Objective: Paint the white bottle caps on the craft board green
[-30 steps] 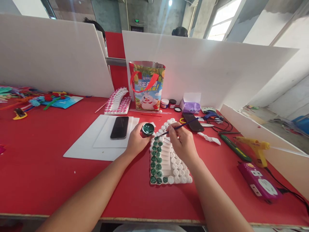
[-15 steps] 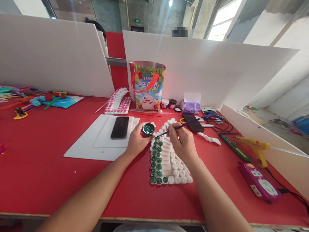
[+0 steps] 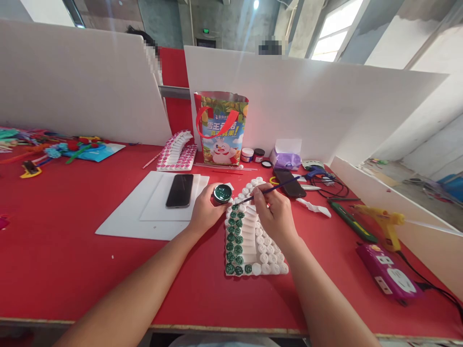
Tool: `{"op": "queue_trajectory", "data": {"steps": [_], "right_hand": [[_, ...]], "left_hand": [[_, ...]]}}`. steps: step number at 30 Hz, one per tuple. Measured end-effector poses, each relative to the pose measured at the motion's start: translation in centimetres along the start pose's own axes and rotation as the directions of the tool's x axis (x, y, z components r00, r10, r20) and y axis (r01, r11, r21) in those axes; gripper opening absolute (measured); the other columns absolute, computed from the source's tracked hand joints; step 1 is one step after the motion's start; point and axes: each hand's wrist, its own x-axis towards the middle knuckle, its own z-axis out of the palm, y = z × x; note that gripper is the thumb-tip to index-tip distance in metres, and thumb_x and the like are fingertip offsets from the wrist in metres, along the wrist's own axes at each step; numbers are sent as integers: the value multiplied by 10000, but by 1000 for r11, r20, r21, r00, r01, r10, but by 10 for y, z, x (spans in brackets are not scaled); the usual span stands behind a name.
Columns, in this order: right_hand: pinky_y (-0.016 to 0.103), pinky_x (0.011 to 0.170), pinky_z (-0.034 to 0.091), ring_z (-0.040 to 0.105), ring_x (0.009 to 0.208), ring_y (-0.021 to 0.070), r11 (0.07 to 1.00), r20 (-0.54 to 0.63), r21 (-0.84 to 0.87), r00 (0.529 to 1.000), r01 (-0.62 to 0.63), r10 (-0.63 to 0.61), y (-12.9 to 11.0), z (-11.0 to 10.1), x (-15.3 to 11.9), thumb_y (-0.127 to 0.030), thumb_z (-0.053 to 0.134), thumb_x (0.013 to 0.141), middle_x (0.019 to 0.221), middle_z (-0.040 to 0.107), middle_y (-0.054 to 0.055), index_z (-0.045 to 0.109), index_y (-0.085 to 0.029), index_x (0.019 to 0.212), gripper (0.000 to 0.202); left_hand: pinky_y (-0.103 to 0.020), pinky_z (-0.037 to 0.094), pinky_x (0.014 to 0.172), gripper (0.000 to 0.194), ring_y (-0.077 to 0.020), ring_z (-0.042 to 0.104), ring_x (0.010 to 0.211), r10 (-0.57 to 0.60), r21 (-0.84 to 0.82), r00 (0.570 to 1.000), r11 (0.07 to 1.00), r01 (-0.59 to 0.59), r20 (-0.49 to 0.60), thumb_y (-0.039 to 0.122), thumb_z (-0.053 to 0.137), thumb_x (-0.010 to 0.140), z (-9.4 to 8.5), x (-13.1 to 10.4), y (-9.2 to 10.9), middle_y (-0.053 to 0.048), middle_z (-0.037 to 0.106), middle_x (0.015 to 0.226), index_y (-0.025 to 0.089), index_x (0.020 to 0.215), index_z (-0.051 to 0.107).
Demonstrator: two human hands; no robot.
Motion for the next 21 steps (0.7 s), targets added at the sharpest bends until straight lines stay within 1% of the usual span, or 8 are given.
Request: {"op": "queue_trajectory", "data": {"steps": [5,9,14,18,21], "right_hand": [[255,544,403,569,567,148,1000,5,-2,1000,7,-6,-1,0,0,-322,466,993,671,625,17,556,-224,791,241],[256,547,405,565,567,147,1000,-31,4,999,16,-16,-1,0,0,-322,464,996,670,620,17,555,-220,781,255],[258,536,395,552,552,144,1000,1,5,1000,10,-10,-2,-1,0,-317,476,993,655,616,12,550,-222,774,249],[260,551,419,585,589,156,1000,-29,4,1000,10,-9,-4,-1,0,-325,463,995,672,627,24,554,-224,773,260],[260,543,413,567,559,147,1000,-11,12,1000,18,-18,-4,0,0,-322,464,989,660,625,18,548,-225,773,251]], "left_hand": [[-372,545,946,447,-248,689,1058,-9,-2,1000,1000,9,1,253,830,702,0,0,0,-58,745,1131,227,1112,654],[-371,544,951,446,-246,688,1064,-9,-2,1000,1000,9,2,260,826,705,-1,0,0,-56,744,1134,228,1115,654],[-376,548,944,427,-246,687,1054,-11,11,1000,1000,11,8,266,816,717,-1,0,1,-55,743,1122,229,1112,656],[-375,553,943,428,-244,689,1052,-7,3,1000,1000,7,4,258,820,713,0,0,1,-53,745,1117,234,1108,657],[-376,551,947,427,-244,688,1054,-1,7,1000,1000,1,0,258,821,716,0,0,1,-56,743,1119,233,1109,657]]}}
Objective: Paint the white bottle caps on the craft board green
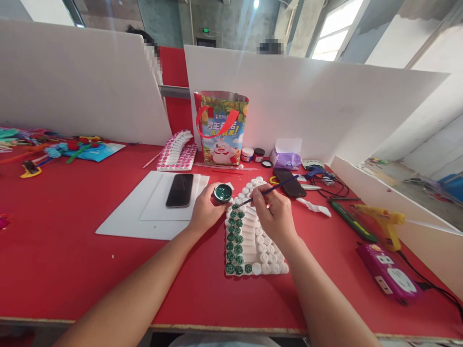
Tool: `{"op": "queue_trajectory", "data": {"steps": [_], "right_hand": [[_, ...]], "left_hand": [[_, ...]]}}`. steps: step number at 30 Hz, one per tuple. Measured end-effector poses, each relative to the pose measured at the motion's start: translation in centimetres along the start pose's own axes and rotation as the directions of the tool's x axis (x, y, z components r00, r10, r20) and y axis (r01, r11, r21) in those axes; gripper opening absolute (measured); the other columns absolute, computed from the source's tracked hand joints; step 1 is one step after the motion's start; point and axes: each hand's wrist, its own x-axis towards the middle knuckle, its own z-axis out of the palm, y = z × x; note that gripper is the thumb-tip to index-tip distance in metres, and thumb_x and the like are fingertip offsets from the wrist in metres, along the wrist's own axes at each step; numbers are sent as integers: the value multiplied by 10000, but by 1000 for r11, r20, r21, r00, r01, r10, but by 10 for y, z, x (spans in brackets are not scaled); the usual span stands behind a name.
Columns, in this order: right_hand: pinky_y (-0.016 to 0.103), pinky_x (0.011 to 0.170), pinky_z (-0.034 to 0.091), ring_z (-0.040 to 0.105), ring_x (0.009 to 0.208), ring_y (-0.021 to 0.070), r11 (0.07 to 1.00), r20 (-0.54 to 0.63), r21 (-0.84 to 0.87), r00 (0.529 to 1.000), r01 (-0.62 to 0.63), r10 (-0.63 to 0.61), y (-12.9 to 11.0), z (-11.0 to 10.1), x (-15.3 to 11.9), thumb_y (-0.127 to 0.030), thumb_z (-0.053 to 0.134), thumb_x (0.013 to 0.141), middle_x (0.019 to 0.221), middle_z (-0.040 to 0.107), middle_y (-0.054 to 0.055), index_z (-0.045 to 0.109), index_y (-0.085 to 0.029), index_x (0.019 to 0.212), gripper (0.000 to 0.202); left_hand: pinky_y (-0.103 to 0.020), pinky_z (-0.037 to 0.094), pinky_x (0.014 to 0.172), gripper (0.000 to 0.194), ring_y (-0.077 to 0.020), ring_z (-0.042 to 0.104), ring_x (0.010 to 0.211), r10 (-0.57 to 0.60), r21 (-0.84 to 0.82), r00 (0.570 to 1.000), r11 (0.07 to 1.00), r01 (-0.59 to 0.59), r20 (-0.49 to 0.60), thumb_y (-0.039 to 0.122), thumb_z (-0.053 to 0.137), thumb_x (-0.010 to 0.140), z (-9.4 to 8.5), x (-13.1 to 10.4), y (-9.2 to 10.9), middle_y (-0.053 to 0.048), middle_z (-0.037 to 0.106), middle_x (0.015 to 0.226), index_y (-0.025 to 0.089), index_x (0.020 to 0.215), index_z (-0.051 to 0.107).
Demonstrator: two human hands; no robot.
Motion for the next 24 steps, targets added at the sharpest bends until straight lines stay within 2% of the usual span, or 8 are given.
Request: {"op": "queue_trajectory", "data": {"steps": [17,21,24], "right_hand": [[258,512,371,511,510,132,1000,29,10,1000,-2,2,0,0,-1,-334,461,989,636,609,4,540,-228,786,242],[263,555,410,576,570,150,1000,3,-10,1000,-10,10,1,-1,0,-337,456,999,664,620,19,536,-231,755,278],[264,555,411,567,553,149,1000,15,-10,1000,-13,13,1,-1,0,-337,464,1000,654,620,14,540,-231,765,270]], "left_hand": [[-376,549,949,421,-245,688,1053,4,13,1000,1000,-4,12,245,812,716,-1,0,0,-57,744,1117,225,1106,656],[-383,546,955,428,-248,687,1050,2,10,1000,1000,-2,9,252,815,715,-1,0,1,-61,740,1120,226,1110,653],[-390,546,957,423,-251,686,1054,3,15,1000,1000,-3,10,262,811,721,-1,0,0,-59,740,1124,234,1112,652]]}}
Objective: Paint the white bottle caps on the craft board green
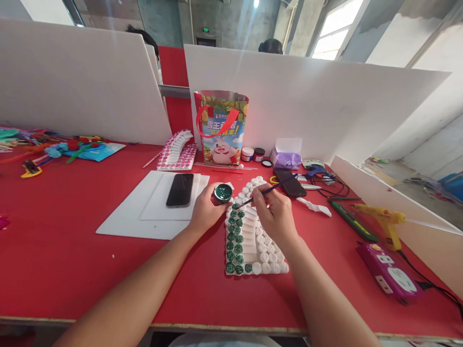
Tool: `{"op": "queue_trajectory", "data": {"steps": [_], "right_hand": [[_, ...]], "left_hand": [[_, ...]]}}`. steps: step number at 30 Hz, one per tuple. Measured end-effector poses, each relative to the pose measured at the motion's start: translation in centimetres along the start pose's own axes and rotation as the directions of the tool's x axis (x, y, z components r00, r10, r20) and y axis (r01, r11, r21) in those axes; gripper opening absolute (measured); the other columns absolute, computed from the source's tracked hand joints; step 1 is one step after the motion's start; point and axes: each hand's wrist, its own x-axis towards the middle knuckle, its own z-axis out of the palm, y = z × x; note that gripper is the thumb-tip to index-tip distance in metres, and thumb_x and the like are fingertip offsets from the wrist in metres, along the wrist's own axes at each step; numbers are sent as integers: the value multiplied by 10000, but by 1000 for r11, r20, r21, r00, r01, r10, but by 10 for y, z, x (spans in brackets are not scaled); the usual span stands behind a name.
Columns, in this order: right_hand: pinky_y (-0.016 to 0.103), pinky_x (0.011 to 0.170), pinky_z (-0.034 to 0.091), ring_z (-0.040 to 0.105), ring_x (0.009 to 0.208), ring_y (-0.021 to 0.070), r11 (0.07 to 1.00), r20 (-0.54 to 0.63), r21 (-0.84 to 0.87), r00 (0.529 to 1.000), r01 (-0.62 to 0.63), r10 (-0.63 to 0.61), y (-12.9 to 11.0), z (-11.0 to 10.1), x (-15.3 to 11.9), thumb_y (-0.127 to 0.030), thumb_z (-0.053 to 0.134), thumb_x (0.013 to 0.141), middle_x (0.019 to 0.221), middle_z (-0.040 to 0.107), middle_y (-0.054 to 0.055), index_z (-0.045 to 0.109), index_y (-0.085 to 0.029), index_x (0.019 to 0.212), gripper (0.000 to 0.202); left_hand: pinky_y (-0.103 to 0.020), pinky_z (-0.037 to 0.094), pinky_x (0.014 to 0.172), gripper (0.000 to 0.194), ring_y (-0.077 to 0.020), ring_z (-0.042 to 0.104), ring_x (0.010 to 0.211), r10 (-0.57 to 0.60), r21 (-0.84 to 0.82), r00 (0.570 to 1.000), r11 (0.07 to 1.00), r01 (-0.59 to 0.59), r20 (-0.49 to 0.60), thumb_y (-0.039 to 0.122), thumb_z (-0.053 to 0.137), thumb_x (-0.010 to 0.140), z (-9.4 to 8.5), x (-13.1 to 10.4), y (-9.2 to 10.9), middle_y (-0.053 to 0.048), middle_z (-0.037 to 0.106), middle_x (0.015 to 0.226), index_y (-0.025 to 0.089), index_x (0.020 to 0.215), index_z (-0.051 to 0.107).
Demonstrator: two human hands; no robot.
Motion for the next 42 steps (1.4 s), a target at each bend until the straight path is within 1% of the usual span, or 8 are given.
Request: {"op": "queue_trajectory", "data": {"steps": [5,10,14,18,23,27,37,42], "right_hand": [[262,558,412,577,568,151,1000,-27,-5,1000,7,-7,-1,0,0,-329,461,994,662,621,19,543,-227,766,262],[262,544,408,557,547,144,1000,-13,3,1000,8,-7,0,0,-1,-328,466,992,650,619,16,548,-224,754,272],[263,549,418,581,563,152,1000,-54,2,999,-3,3,1,1,-1,-340,462,998,657,624,22,551,-223,756,283],[257,528,399,549,529,142,1000,-6,2,1000,-2,2,1,1,0,-335,473,990,627,605,5,541,-229,761,262],[259,547,416,586,565,151,1000,-59,11,998,-4,4,1,0,-1,-324,465,1002,664,630,20,554,-224,792,250],[258,544,416,592,576,156,1000,-30,5,1000,-4,5,1,1,0,-331,475,997,665,630,21,553,-227,790,244],[259,551,422,614,581,157,1000,-49,5,999,-3,3,2,2,-1,-327,469,1006,667,651,25,574,-217,825,237],[251,538,415,603,563,146,1000,-48,18,999,23,-22,1,2,-1,-318,481,1006,656,650,19,567,-215,811,236]], "left_hand": [[-380,544,952,431,-245,685,1052,-6,-4,1000,1000,6,9,249,813,719,0,0,0,-60,739,1126,227,1119,654],[-377,551,935,430,-245,687,1043,-9,1,1000,1000,9,4,238,818,710,-1,0,1,-55,743,1113,234,1108,655],[-376,553,938,436,-247,688,1052,-12,-3,1000,1000,12,6,248,823,707,-1,1,1,-55,744,1118,235,1109,655],[-377,548,944,431,-245,687,1052,-11,1,1000,1000,11,7,230,816,707,-1,0,0,-51,743,1118,236,1107,656],[-371,547,939,432,-244,686,1043,-8,-11,1000,1000,8,6,229,823,703,0,0,1,-53,744,1113,229,1101,658],[-368,545,941,427,-242,684,1047,-14,-11,1000,1000,15,6,224,820,704,0,0,2,-50,745,1108,230,1099,659],[-365,539,941,438,-240,681,1043,-18,-24,1000,1000,18,18,231,827,704,0,0,0,-55,740,1114,221,1109,659],[-359,536,946,434,-237,682,1044,-9,-3,1000,1000,9,10,231,826,711,-1,1,0,-55,742,1111,215,1112,660]]}}
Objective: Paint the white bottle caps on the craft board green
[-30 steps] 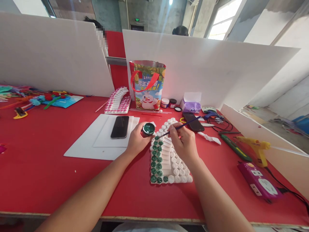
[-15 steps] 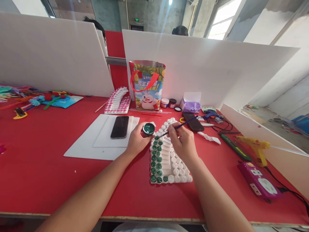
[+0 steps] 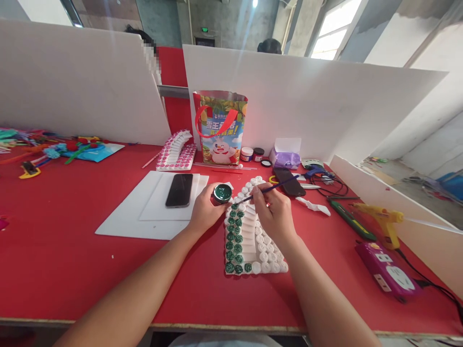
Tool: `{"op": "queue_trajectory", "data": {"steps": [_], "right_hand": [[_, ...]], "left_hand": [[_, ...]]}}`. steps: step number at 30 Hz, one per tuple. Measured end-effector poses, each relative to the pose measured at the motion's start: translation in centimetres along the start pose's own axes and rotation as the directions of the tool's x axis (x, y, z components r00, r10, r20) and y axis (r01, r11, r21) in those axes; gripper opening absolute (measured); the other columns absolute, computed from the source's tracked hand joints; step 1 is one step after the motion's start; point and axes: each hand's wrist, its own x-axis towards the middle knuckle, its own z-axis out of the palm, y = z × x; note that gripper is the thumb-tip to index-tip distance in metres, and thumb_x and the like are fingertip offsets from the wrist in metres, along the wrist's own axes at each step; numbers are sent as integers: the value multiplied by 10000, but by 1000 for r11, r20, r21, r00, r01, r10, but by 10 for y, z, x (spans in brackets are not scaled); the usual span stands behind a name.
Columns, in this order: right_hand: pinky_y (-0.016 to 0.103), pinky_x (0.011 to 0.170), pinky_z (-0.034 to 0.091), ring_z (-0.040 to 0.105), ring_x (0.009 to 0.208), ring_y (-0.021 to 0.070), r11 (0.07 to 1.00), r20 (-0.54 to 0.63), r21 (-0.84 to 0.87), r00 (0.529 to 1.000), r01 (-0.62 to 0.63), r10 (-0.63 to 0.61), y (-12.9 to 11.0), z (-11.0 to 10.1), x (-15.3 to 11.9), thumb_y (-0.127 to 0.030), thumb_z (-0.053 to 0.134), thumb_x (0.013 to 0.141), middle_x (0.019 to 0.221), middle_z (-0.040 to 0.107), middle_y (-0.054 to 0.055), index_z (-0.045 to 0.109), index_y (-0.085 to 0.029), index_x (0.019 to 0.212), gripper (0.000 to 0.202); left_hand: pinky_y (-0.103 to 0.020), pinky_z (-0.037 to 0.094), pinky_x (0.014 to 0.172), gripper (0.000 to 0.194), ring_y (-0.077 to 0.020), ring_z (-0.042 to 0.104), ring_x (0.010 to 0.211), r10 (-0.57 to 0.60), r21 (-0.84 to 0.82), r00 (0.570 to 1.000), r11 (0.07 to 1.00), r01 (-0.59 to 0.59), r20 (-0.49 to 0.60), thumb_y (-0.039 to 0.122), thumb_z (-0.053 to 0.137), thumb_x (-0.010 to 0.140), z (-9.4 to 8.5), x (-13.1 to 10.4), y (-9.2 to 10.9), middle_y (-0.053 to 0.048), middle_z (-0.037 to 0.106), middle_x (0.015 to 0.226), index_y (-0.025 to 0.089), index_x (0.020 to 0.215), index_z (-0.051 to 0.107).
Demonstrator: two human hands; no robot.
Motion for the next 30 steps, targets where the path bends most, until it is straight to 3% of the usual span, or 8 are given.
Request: {"op": "queue_trajectory", "data": {"steps": [10,30], "right_hand": [[244,514,377,532,522,127,999,9,5,999,49,-49,-1,4,-3,-287,488,1018,650,629,1,566,-218,830,215],[246,508,376,555,527,132,999,35,19,998,51,-52,1,4,-2,-271,498,1005,651,642,8,567,-217,835,191]], "left_hand": [[-366,540,952,438,-239,683,1055,0,2,1000,1000,0,1,199,810,705,1,0,0,-55,742,1121,221,1115,657],[-373,537,944,431,-244,678,1048,-14,-2,1000,1000,14,6,251,819,717,0,0,2,-62,740,1123,218,1114,656]]}}
